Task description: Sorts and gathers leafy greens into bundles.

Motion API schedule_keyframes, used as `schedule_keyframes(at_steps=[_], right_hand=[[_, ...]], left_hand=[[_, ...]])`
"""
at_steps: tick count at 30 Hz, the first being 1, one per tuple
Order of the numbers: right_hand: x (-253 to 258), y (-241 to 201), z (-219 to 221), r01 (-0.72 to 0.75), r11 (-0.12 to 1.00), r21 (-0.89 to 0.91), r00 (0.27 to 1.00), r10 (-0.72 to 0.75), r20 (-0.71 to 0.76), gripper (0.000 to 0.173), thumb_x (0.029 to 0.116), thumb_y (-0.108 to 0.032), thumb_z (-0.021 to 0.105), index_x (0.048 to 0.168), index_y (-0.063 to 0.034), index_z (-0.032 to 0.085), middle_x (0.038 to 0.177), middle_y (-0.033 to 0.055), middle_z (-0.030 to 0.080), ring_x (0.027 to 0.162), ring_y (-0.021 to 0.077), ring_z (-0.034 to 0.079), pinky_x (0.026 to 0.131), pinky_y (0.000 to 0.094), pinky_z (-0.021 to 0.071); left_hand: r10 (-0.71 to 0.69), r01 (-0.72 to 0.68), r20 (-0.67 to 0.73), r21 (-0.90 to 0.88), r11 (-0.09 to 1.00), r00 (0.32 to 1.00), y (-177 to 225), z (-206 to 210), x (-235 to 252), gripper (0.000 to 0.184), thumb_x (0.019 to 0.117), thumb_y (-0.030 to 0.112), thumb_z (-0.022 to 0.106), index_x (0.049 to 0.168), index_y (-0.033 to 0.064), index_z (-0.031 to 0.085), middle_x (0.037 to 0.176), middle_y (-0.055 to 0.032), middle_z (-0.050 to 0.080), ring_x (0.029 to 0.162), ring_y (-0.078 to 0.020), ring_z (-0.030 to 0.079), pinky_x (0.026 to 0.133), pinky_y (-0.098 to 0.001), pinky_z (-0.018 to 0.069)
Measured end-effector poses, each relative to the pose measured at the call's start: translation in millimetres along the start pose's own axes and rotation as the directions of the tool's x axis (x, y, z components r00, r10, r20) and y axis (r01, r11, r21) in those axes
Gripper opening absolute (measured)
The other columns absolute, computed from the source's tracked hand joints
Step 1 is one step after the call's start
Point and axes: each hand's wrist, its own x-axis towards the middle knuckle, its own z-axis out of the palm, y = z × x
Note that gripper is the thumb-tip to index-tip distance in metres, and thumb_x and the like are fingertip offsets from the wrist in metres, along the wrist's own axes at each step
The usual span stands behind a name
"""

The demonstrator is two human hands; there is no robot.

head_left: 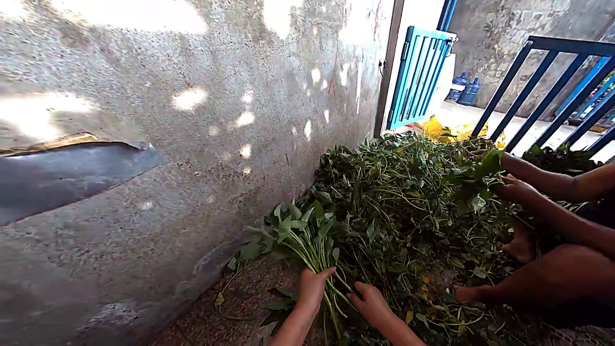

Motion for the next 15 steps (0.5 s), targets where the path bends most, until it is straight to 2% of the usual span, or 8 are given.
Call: schedule_keyframes(at_steps=[4,9,11,13,15], right_hand=[[-3.4,-9.4,-4.2,0.011,0.994,0.107,0.999,-0.016,0.049,0.035,0.1068,-0.028,0.053,0.118,0.0039,0.064,0.103,0.0225,0.068,0.097,0.0322,0.066,0.092,0.0488,0.0519],[-2.6,-9.3,-5.4,-0.019,0.970,0.242,0.997,0.002,0.073,0.036,0.1057,-0.030,0.056,0.120,0.0015,0.064,0.100,0.0166,0.067,0.086,0.0248,0.065,0.082,0.0440,0.0546],[-4.4,-1.9,-6.3,-0.038,0.958,0.286,0.999,0.027,0.042,0.035,0.1041,-0.030,0.059,0.119,0.0016,0.065,0.101,0.0162,0.067,0.090,0.0239,0.064,0.086,0.0440,0.0524],[-7.4,13.3,-12.7,-0.049,0.960,0.275,0.999,0.053,-0.006,0.035,0.1038,-0.029,0.059,0.120,0.0009,0.067,0.107,0.0160,0.070,0.098,0.0231,0.067,0.093,0.0432,0.0530],[-8.5,30.6,-26.0,-0.113,0.989,0.098,0.993,0.108,0.055,0.033,0.1037,-0.025,0.060,0.121,0.0018,0.066,0.113,0.0195,0.069,0.103,0.0281,0.067,0.096,0.0468,0.0523]], left_hand=[[-0.041,0.027,-0.121,-0.114,0.993,0.992,0.6,-10.7,11.8,0.044,0.0857,-0.005,0.076,0.124,-0.0089,0.055,0.098,-0.0203,0.069,0.074,-0.0249,0.070,0.066,-0.0379,0.0610],[-0.090,0.058,-0.170,-0.187,0.981,0.981,3.5,-23.2,21.5,0.039,0.0869,-0.006,0.073,0.121,-0.0095,0.055,0.094,-0.0203,0.070,0.072,-0.0249,0.070,0.065,-0.0382,0.0611],[-0.080,0.025,-0.243,-0.219,0.975,0.967,7.0,-32.8,30.1,0.038,0.0865,-0.006,0.074,0.120,-0.0098,0.056,0.094,-0.0203,0.069,0.073,-0.0244,0.070,0.066,-0.0382,0.0609],[-0.065,-0.011,-0.303,-0.242,0.970,0.951,13.5,-49.5,42.6,0.042,0.0878,-0.005,0.073,0.125,-0.0092,0.054,0.099,-0.0210,0.068,0.077,-0.0244,0.069,0.069,-0.0389,0.0603],[-0.058,-0.024,-0.308,-0.255,0.967,0.950,18.4,-58.2,46.1,0.043,0.0881,-0.005,0.073,0.126,-0.0086,0.054,0.099,-0.0204,0.068,0.077,-0.0236,0.069,0.069,-0.0377,0.0603]])
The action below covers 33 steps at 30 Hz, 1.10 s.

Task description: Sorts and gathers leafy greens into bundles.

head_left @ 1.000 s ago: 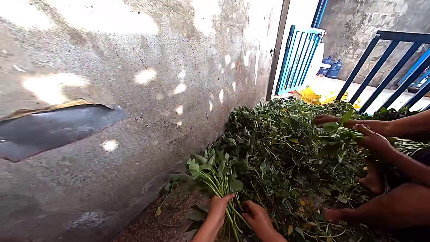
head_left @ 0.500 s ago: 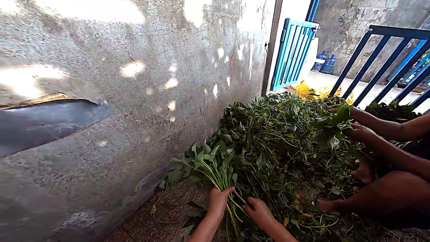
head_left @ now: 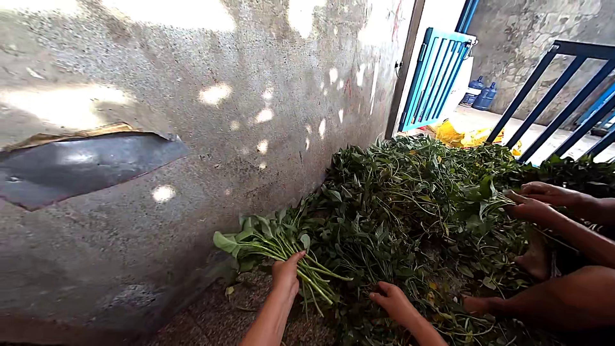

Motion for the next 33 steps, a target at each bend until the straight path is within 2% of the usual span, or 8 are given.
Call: schedule_keyframes(at_steps=[4,8,17,21,23,26,30,33], right_hand=[[-2.2,-3.2,-13.2,-0.177,0.872,-0.457,0.967,0.241,0.086,0.048,0.0978,-0.029,0.068,0.139,-0.0052,0.062,0.152,0.0312,0.043,0.133,0.0516,0.050,0.106,0.0710,0.0417],[-3.3,-46.6,-9.9,0.114,0.955,-0.273,0.985,-0.144,-0.091,0.046,0.1043,-0.039,0.056,0.136,-0.0059,0.061,0.130,0.0184,0.063,0.115,0.0321,0.065,0.101,0.0503,0.0524],[-5.5,-50.9,27.4,0.348,0.751,-0.561,0.934,-0.325,0.144,0.031,0.1094,-0.019,0.043,0.116,0.0016,0.065,0.114,0.0233,0.068,0.101,0.0403,0.071,0.085,0.0571,0.0568],[6.6,-50.1,17.5,0.078,0.916,-0.394,0.991,-0.113,-0.068,0.034,0.1008,-0.024,0.054,0.125,-0.0018,0.065,0.133,0.0202,0.060,0.126,0.0361,0.058,0.106,0.0543,0.0468],[15.8,-44.7,19.4,0.044,0.971,-0.235,0.990,-0.073,-0.118,0.049,0.1020,-0.041,0.056,0.131,-0.0020,0.063,0.132,0.0190,0.061,0.126,0.0330,0.059,0.109,0.0513,0.0465],[26.1,-35.6,36.0,0.053,0.968,0.243,0.989,-0.017,-0.147,0.047,0.1036,-0.039,0.059,0.126,0.0015,0.065,0.115,0.0201,0.069,0.106,0.0289,0.067,0.098,0.0473,0.0527],[34.1,-25.2,64.1,0.063,0.779,0.624,0.987,0.044,-0.155,0.031,0.1074,-0.027,0.052,0.116,0.0011,0.064,0.089,0.0072,0.060,0.072,0.0125,0.055,0.068,0.0315,0.0489],[35.6,-18.9,74.0,-0.081,0.740,0.668,0.979,0.184,-0.084,0.029,0.1081,-0.021,0.047,0.116,0.0029,0.063,0.094,0.0117,0.062,0.080,0.0174,0.058,0.075,0.0369,0.0499]], left_hand=[[0.009,-0.011,0.112,0.017,1.000,0.994,-6.0,7.5,-12.1,0.042,0.0861,-0.006,0.075,0.123,-0.0088,0.056,0.100,-0.0205,0.069,0.077,-0.0243,0.070,0.068,-0.0374,0.0618],[0.019,-0.042,0.222,0.101,0.994,0.975,-14.8,22.5,-29.6,0.045,0.0852,-0.004,0.077,0.125,-0.0087,0.056,0.105,-0.0199,0.070,0.084,-0.0246,0.071,0.074,-0.0387,0.0623],[0.029,-0.045,0.105,0.160,0.986,0.994,-25.8,12.9,-14.2,0.045,0.0848,-0.004,0.077,0.125,-0.0090,0.056,0.106,-0.0210,0.068,0.086,-0.0245,0.070,0.076,-0.0391,0.0605],[0.000,-0.033,0.162,0.197,0.980,0.987,-28.2,14.7,-22.6,0.050,0.0846,-0.003,0.078,0.129,-0.0088,0.055,0.112,-0.0218,0.068,0.094,-0.0258,0.070,0.082,-0.0413,0.0606],[-0.019,-0.036,0.227,0.237,0.971,0.974,-33.7,23.5,-39.3,0.050,0.0838,0.000,0.080,0.127,-0.0083,0.056,0.112,-0.0203,0.069,0.097,-0.0245,0.070,0.085,-0.0407,0.0600],[-0.053,-0.033,0.283,0.289,0.957,0.958,-40.7,33.7,-56.7,0.051,0.0817,0.002,0.082,0.126,-0.0068,0.058,0.113,-0.0173,0.070,0.103,-0.0212,0.069,0.092,-0.0384,0.0574],[-0.056,-0.015,0.288,0.239,0.971,0.956,-48.4,29.5,-52.6,0.053,0.0818,-0.001,0.081,0.128,-0.0068,0.056,0.111,-0.0174,0.070,0.099,-0.0218,0.070,0.087,-0.0377,0.0598],[-0.040,-0.017,0.232,0.238,0.971,0.972,-52.1,27.3,-46.7,0.052,0.0824,-0.001,0.080,0.128,-0.0067,0.056,0.113,-0.0176,0.069,0.101,-0.0217,0.069,0.088,-0.0376,0.0589]])
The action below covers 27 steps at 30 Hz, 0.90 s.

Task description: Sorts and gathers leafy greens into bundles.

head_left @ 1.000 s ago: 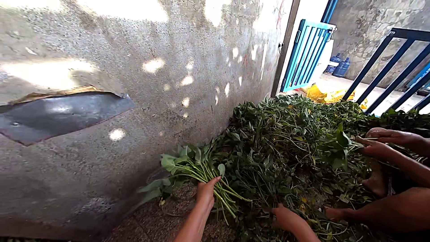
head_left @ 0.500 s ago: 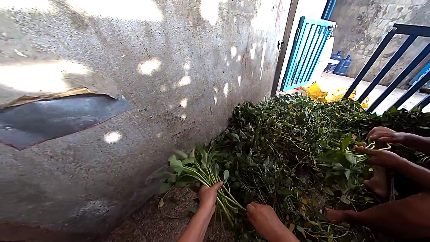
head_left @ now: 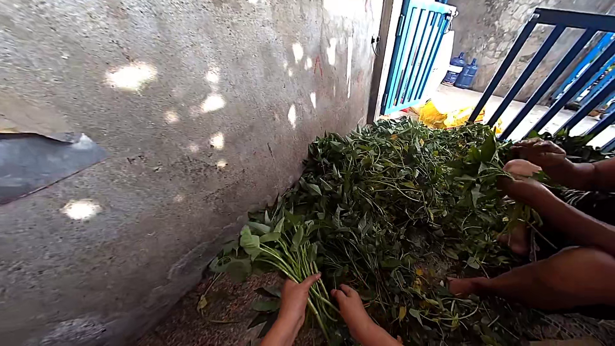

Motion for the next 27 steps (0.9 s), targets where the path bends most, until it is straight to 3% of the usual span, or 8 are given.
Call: schedule_keyframes(at_steps=[2,4,6,11,17,20,24,27], right_hand=[[2.8,13.0,-2.8,-0.110,0.980,-0.167,0.994,0.113,0.008,0.032,0.1079,-0.020,0.044,0.119,0.0032,0.063,0.096,0.0150,0.061,0.081,0.0222,0.058,0.075,0.0408,0.0494],[11.5,14.3,-17.7,-0.103,0.857,-0.504,0.977,0.182,0.110,0.035,0.1060,-0.020,0.048,0.129,0.0027,0.062,0.119,0.0238,0.066,0.108,0.0343,0.066,0.095,0.0525,0.0517],[25.1,6.9,-37.5,-0.042,0.730,-0.682,0.982,0.157,0.107,0.040,0.1034,-0.024,0.054,0.135,-0.0002,0.059,0.138,0.0239,0.058,0.127,0.0375,0.059,0.107,0.0570,0.0472],[76.5,19.6,-83.1,-0.165,0.680,-0.714,0.984,0.068,-0.163,0.042,0.1039,-0.023,0.057,0.139,-0.0013,0.058,0.145,0.0237,0.054,0.131,0.0369,0.057,0.110,0.0511,0.0468],[97.6,32.6,-84.5,-0.168,0.514,-0.841,0.985,0.064,-0.158,0.037,0.1031,-0.022,0.057,0.137,-0.0057,0.062,0.141,0.0208,0.059,0.129,0.0383,0.059,0.106,0.0559,0.0494],[83.1,12.1,-91.0,-0.029,0.615,-0.788,1.000,0.010,-0.029,0.034,0.1032,-0.023,0.058,0.130,-0.0025,0.065,0.128,0.0210,0.067,0.123,0.0353,0.063,0.107,0.0536,0.0480],[47.7,-23.6,-107.8,0.059,0.949,-0.310,0.978,0.008,0.209,0.038,0.1016,-0.025,0.064,0.133,-0.0029,0.061,0.121,0.0112,0.067,0.100,0.0173,0.065,0.087,0.0359,0.0535],[22.3,-37.5,-102.7,0.006,0.999,-0.044,0.946,0.008,0.325,0.031,0.1018,-0.016,0.061,0.131,-0.0052,0.058,0.119,0.0052,0.066,0.095,0.0121,0.064,0.081,0.0317,0.0551]], left_hand=[[0.047,-0.049,-0.065,-0.025,0.998,0.997,5.1,-5.6,12.7,0.048,0.0855,-0.002,0.077,0.128,-0.0072,0.056,0.109,-0.0174,0.070,0.096,-0.0220,0.070,0.086,-0.0379,0.0594],[0.109,-0.120,-0.096,-0.113,0.986,0.989,19.4,-15.8,31.7,0.040,0.0906,-0.005,0.070,0.126,-0.0093,0.053,0.096,-0.0181,0.072,0.082,-0.0238,0.073,0.076,-0.0376,0.0629],[0.073,-0.092,-0.088,-0.230,0.969,0.993,35.8,-22.5,41.0,0.031,0.0957,-0.006,0.062,0.125,-0.0083,0.052,0.091,-0.0182,0.072,0.077,-0.0250,0.073,0.070,-0.0372,0.0634],[-0.262,0.282,0.104,-0.325,0.903,0.960,24.0,-11.7,32.7,0.024,0.1007,-0.001,0.053,0.125,-0.0021,0.056,0.088,-0.0157,0.068,0.074,-0.0241,0.071,0.068,-0.0376,0.0622],[-0.077,0.072,0.012,-0.501,0.863,0.997,40.2,-26.0,50.4,0.029,0.1026,-0.002,0.047,0.131,0.0033,0.052,0.100,-0.0121,0.070,0.077,-0.0199,0.071,0.069,-0.0339,0.0622],[-0.081,0.084,0.030,-0.521,0.850,0.996,37.9,-31.7,50.2,0.026,0.1036,-0.001,0.044,0.128,0.0033,0.052,0.102,-0.0129,0.072,0.080,-0.0204,0.072,0.071,-0.0338,0.0623],[-0.148,0.150,0.048,-0.530,0.834,0.988,26.0,-22.1,43.1,0.025,0.1032,0.000,0.046,0.127,0.0039,0.052,0.092,-0.0111,0.069,0.075,-0.0198,0.070,0.068,-0.0345,0.0622],[-0.186,0.220,0.118,-0.499,0.838,0.975,32.1,-17.2,36.3,0.024,0.1037,0.002,0.049,0.126,0.0028,0.055,0.091,-0.0109,0.069,0.074,-0.0193,0.070,0.068,-0.0329,0.0615]])
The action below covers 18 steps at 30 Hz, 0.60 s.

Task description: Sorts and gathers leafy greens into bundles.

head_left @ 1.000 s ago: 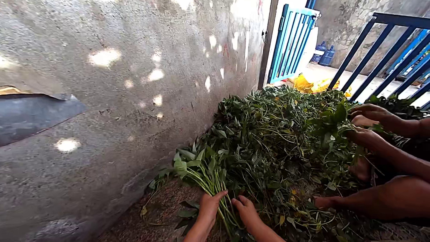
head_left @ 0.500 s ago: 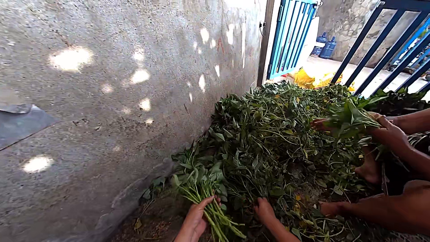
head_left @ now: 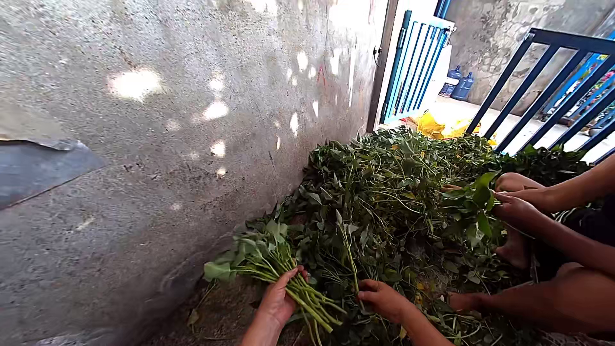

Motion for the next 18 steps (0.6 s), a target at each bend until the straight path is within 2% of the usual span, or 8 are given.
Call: schedule_keyframes(at_steps=[2,4,6,9,11,14,18], right_hand=[[-7.7,-4.5,16.9,0.067,0.998,-0.014,0.998,-0.067,0.001,0.027,0.1007,-0.014,0.061,0.126,-0.0040,0.060,0.114,0.0045,0.066,0.092,0.0115,0.064,0.080,0.0309,0.0555],[-9.6,1.5,33.3,0.173,0.980,-0.102,0.978,-0.183,-0.103,0.028,0.0989,-0.015,0.064,0.123,-0.0014,0.063,0.111,0.0060,0.069,0.091,0.0103,0.064,0.080,0.0291,0.0544],[-10.2,4.9,51.3,0.261,0.943,-0.209,0.937,-0.299,-0.180,0.031,0.0986,-0.016,0.064,0.124,0.0018,0.064,0.112,0.0103,0.069,0.099,0.0132,0.066,0.090,0.0323,0.0552],[-11.3,7.0,80.7,0.293,0.871,-0.394,0.897,-0.393,-0.203,0.030,0.0993,-0.017,0.064,0.122,0.0029,0.066,0.111,0.0154,0.070,0.102,0.0205,0.068,0.095,0.0387,0.0550],[-13.2,4.1,94.2,0.285,0.809,-0.514,0.890,-0.422,-0.170,0.030,0.1000,-0.016,0.063,0.123,0.0031,0.067,0.118,0.0188,0.069,0.112,0.0257,0.067,0.103,0.0423,0.0522],[-15.9,0.7,107.2,0.271,0.716,-0.644,0.888,-0.444,-0.119,0.029,0.1003,-0.015,0.061,0.122,0.0027,0.068,0.120,0.0203,0.069,0.115,0.0302,0.067,0.105,0.0460,0.0512],[-21.1,-13.1,106.2,0.210,0.650,-0.730,0.906,-0.410,-0.105,0.029,0.1014,-0.017,0.059,0.124,-0.0004,0.068,0.120,0.0197,0.068,0.115,0.0314,0.066,0.105,0.0472,0.0508]], left_hand=[[-0.014,0.013,0.017,0.050,0.999,1.000,6.4,3.0,-6.0,0.022,0.1032,0.002,0.050,0.123,-0.0007,0.057,0.089,-0.0130,0.069,0.072,-0.0204,0.069,0.065,-0.0322,0.0609],[0.013,-0.014,0.010,0.102,0.995,1.000,12.0,6.2,-15.7,0.021,0.1004,-0.001,0.055,0.121,-0.0028,0.057,0.087,-0.0148,0.069,0.070,-0.0213,0.069,0.063,-0.0323,0.0606],[0.058,-0.060,0.014,0.187,0.981,0.998,15.8,10.1,-25.1,0.024,0.0964,-0.005,0.060,0.121,-0.0055,0.056,0.087,-0.0170,0.070,0.069,-0.0228,0.069,0.061,-0.0335,0.0603],[0.135,-0.143,0.048,0.286,0.947,0.990,4.0,11.7,-39.3,0.030,0.0933,-0.007,0.064,0.122,-0.0083,0.055,0.090,-0.0183,0.072,0.072,-0.0237,0.071,0.062,-0.0348,0.0603],[0.195,-0.212,0.085,0.323,0.922,0.977,-6.5,14.5,-42.5,0.033,0.0911,-0.006,0.069,0.121,-0.0091,0.055,0.096,-0.0185,0.073,0.079,-0.0240,0.073,0.068,-0.0361,0.0618],[0.275,-0.283,0.072,0.346,0.895,0.959,-11.2,14.7,-47.7,0.048,0.0858,-0.004,0.075,0.129,-0.0077,0.054,0.113,-0.0184,0.068,0.101,-0.0209,0.069,0.088,-0.0363,0.0590],[0.329,-0.332,0.062,0.303,0.893,0.942,-11.2,12.8,-46.6,0.053,0.0849,-0.004,0.076,0.132,-0.0067,0.052,0.117,-0.0187,0.067,0.104,-0.0209,0.069,0.089,-0.0365,0.0591]])
